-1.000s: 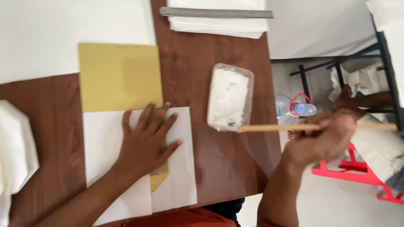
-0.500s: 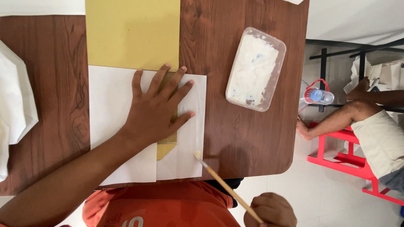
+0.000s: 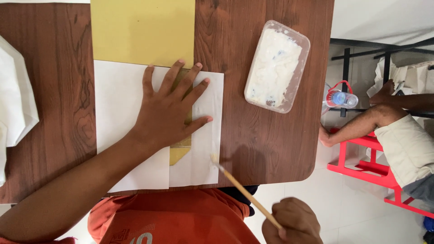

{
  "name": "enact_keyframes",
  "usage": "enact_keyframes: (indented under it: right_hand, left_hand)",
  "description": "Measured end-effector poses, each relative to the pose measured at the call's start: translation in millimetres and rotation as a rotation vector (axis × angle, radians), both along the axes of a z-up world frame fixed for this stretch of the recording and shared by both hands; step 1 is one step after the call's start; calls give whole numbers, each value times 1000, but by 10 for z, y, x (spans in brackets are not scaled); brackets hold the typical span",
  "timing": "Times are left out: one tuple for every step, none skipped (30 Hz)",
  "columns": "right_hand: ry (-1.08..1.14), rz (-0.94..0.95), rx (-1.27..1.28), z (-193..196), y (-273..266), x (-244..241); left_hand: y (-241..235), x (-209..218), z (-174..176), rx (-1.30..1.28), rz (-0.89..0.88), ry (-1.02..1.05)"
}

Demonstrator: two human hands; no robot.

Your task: Assembling a paper bag by folding white paper around a yellow template and applying glue with a brush.

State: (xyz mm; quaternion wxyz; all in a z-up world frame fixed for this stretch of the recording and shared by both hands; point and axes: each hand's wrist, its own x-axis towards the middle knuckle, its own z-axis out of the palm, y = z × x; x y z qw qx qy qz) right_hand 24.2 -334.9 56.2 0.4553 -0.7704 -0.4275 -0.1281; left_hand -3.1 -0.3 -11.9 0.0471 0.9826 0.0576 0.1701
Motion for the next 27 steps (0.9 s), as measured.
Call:
enact_keyframes:
  right_hand:
    - [-27,65,43,-49,-74,20]
    - [-54,129,86,-98,-149,42]
    - [-54,132,85,-80,-186,60]
    - [45,167,95,-62,-226,83]
    - [144,198,104,-43,-268,93]
    - [143,195,103,135,-8,28]
    - [276,-261,33,311,251,-43]
    - [405,-717,-41,486,510,-113]
    - [405,-718,-42,286,451,21]
    - [243,-630,76,88,391,155]
    - [78,-540,194,-111,333,292]
    - [76,-543,194,-53,446,316]
    - [187,-428,283,1,566,344]
    - [297,-311,369,54,688,371]
    - [297,-309,367,-53,547,348]
    - [40,-586,257,-160,410,324]
    - [-227,-849,140,-276,289,317]
    - [-229,-847,144,42,556,129]
    - [-267,-917,-163,361,817,-67]
    - [-298,-974,-473,679,1072,-267]
    - [-297,-972,-476,634,1011,-254]
    - [-169,-939,-342,586,949,-240]
    - [-40,-904,-210,540,889,-227]
    - [-40,-906,-212,336,769,-213]
    - [-62,-733,63,132,647,-203]
    - [-82,-552,336,-72,525,-194]
    - [-82,-554,334,-30,485,-162]
  left_hand:
    - [1,-4,-7,0,-1,-10]
    - [1,-6,-13,0,-2,-21]
    - [1,-11,-18,-1,1,-22]
    - [-3,-12,-23,-29,-3,-7]
    - [-7,-6,-29,-59,-12,8]
    - [-5,-2,-29,-60,-15,7]
    - [-4,-7,-27,-67,-15,7]
    - [-4,-12,-26,-74,-15,8]
    - [-5,-17,-25,-75,-16,9]
    - [-6,-22,-22,-97,-22,26]
    - [-1,-14,-18,-118,-30,40]
    - [-7,-16,-14,-118,-33,39]
    - [-5,-15,-9,-113,-33,28]
    - [-1,-15,-5,-107,-33,17]
    - [-6,-19,-2,-108,-31,17]
    - [-7,-23,0,-130,-37,19]
    - [9,-13,4,-147,-42,17]
    - [10,-8,1,-144,-40,13]
    - [5,-12,-1,-157,-41,10]
    - [-1,-16,-6,-170,-42,7]
    - [-2,-18,-8,-172,-40,8]
    - [-4,-18,-11,-141,-29,12]
    - [-4,-8,-13,-110,-23,14]
    - [-5,-7,-13,-112,-25,15]
    - [-8,-10,-13,-111,-22,19]
    - [-10,-13,-14,-110,-19,23]
    - [-11,-12,-19,-111,-21,24]
